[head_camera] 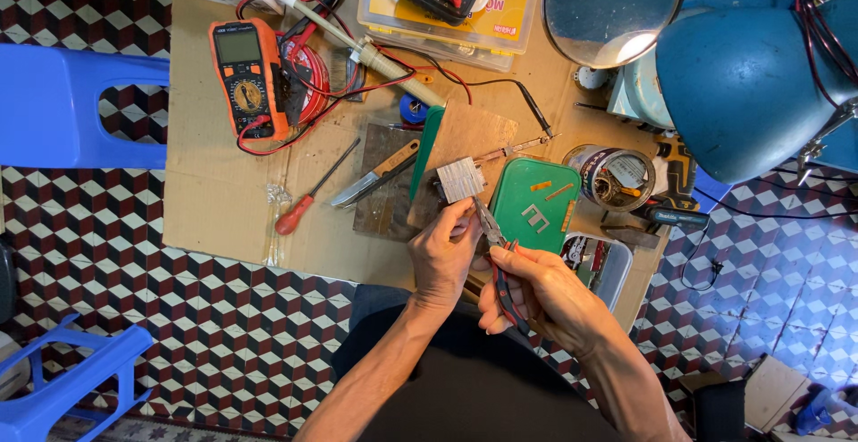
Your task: The person works on a small electronic component at a cluttered workbench. They use a hammer to tap the component, then use pliers to bend and adjust its metal fins. The person also uses a screwdriver to make adjustments.
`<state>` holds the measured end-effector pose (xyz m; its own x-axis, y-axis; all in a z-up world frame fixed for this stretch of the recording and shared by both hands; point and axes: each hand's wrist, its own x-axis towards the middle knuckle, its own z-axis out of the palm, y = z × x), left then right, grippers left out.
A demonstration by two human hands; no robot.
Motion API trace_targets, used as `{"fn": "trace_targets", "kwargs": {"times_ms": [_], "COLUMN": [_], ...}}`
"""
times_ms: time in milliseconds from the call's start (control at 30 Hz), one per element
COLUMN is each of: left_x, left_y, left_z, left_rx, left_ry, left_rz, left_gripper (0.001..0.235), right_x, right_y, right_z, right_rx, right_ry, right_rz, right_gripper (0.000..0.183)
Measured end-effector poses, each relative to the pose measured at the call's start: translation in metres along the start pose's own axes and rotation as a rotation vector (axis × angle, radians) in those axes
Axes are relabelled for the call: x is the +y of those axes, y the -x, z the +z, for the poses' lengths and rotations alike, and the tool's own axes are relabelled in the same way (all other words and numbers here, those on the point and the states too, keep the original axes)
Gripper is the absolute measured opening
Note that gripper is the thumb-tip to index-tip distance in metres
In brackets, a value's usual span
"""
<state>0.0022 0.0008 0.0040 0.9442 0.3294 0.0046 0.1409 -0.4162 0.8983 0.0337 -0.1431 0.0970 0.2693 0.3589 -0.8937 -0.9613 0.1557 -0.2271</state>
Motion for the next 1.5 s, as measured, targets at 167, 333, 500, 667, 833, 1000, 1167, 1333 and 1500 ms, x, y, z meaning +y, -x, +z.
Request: {"fn": "trace_targets", "kwargs": {"times_ms": [167,333,500,667,833,1000,1167,1333,1500], "left_x": [0.006,0.010,0.003,-0.007,-0.015,-0.012,-0.011,-0.011,-0.008], "left_y": [-0.002,-0.002,0.000,0.003,0.003,0.005,0.004,0.003,0.003], "left_z": [-0.002,-0.003,-0.003,0.005,0.009,0.007,0.005,0.006,0.003], "left_rx": [-0.015,-0.027,-0.066,-0.139,-0.203,-0.205,-0.220,-0.226,-0.252], "left_ry": [0.000,0.048,0.113,0.376,0.753,0.874,0.939,0.952,0.962], "left_rz": [-0.033,-0.067,-0.066,-0.422,-0.655,-0.696,-0.695,-0.728,-0.733], "left_gripper": [0.026,0.024,0.027,0.023,0.026,0.028,0.028,0.029,0.031], "right_x": [0.001,0.003,0.002,0.002,0.006,0.013,0.016,0.018,0.020], "right_y": [-0.001,0.000,0.002,0.003,0.002,-0.002,-0.003,-0.002,-0.001], "right_z": [0.000,0.000,0.003,0.008,0.008,0.006,0.004,0.006,0.010], "right_rx": [-0.042,-0.019,-0.018,0.000,0.009,-0.005,-0.028,-0.033,-0.033], "right_ry": [-0.018,0.000,0.007,0.013,-0.017,-0.060,-0.087,-0.096,-0.123], "right_rz": [-0.039,-0.033,-0.039,-0.031,-0.033,-0.064,-0.065,-0.082,-0.110], "right_gripper": [0.036,0.036,0.037,0.036,0.036,0.034,0.034,0.036,0.036]}}
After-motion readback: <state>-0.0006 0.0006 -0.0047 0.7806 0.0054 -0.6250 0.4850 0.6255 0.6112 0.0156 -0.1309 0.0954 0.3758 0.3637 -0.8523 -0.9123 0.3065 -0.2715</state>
